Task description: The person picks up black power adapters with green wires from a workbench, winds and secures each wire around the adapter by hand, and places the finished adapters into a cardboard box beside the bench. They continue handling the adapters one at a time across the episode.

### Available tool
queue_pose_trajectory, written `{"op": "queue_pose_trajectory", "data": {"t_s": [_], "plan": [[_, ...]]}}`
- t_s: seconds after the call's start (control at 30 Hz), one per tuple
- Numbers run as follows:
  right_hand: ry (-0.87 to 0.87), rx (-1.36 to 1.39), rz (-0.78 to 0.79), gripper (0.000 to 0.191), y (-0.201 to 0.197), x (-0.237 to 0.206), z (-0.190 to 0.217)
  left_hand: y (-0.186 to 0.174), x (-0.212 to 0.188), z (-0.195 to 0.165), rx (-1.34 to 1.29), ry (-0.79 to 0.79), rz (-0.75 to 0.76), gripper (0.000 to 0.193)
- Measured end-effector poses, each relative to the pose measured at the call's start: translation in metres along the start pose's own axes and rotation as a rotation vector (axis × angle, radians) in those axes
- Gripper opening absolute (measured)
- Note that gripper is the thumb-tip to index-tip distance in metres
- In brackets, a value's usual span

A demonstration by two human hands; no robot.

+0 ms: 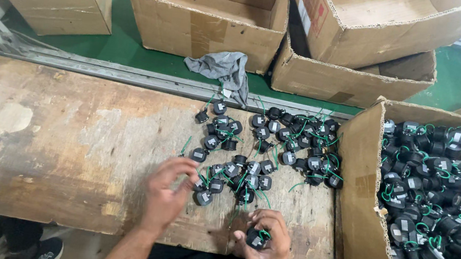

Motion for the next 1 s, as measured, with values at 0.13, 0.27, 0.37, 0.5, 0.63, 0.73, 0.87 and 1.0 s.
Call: {"op": "queue_pose_trajectory", "data": {"t_s": [0.13,0.27,0.37,0.5,0.63,0.73,0.87,1.0], "plan": [[0.075,0.019,0.056,0.037,0.004,-0.003,-0.003,-0.016,0.017,0.019,0.442,0.057,0.061,0.037],[0.086,-0.021,0.166,0.038,0.011,-0.011,-0.003,-0.019,0.009,0.037,0.545,-0.006,0.097,0.041],[0.103,0.008,0.206,0.044,0.012,-0.015,-0.005,-0.021,0.004,0.041,0.428,-0.027,0.020,0.042],[0.540,0.462,0.194,0.067,0.018,-0.022,-0.019,-0.001,-0.013,0.018,0.139,0.134,-0.011,0.045],[0.686,0.855,0.191,0.082,0.026,-0.023,-0.018,0.034,-0.043,-0.022,-0.149,0.263,0.266,0.042],[0.842,0.959,0.179,0.086,0.024,-0.029,-0.018,0.042,-0.049,-0.043,0.021,0.464,0.390,0.030],[0.663,0.692,0.239,0.074,0.009,-0.032,-0.020,0.031,-0.037,-0.044,-0.088,0.357,0.400,0.024],[0.387,0.183,0.496,0.058,0.006,-0.036,-0.023,0.038,-0.034,-0.035,-0.185,0.116,0.428,0.031]]}}
Point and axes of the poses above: each hand's wrist, its own x-axis towards the middle knuckle, its own y-axis out of the palm, z = x × y, the point moved 4 cm from there along x, towards the middle knuckle, and after that the axes turned 7 degrees about -y, right-handed, at the moved point
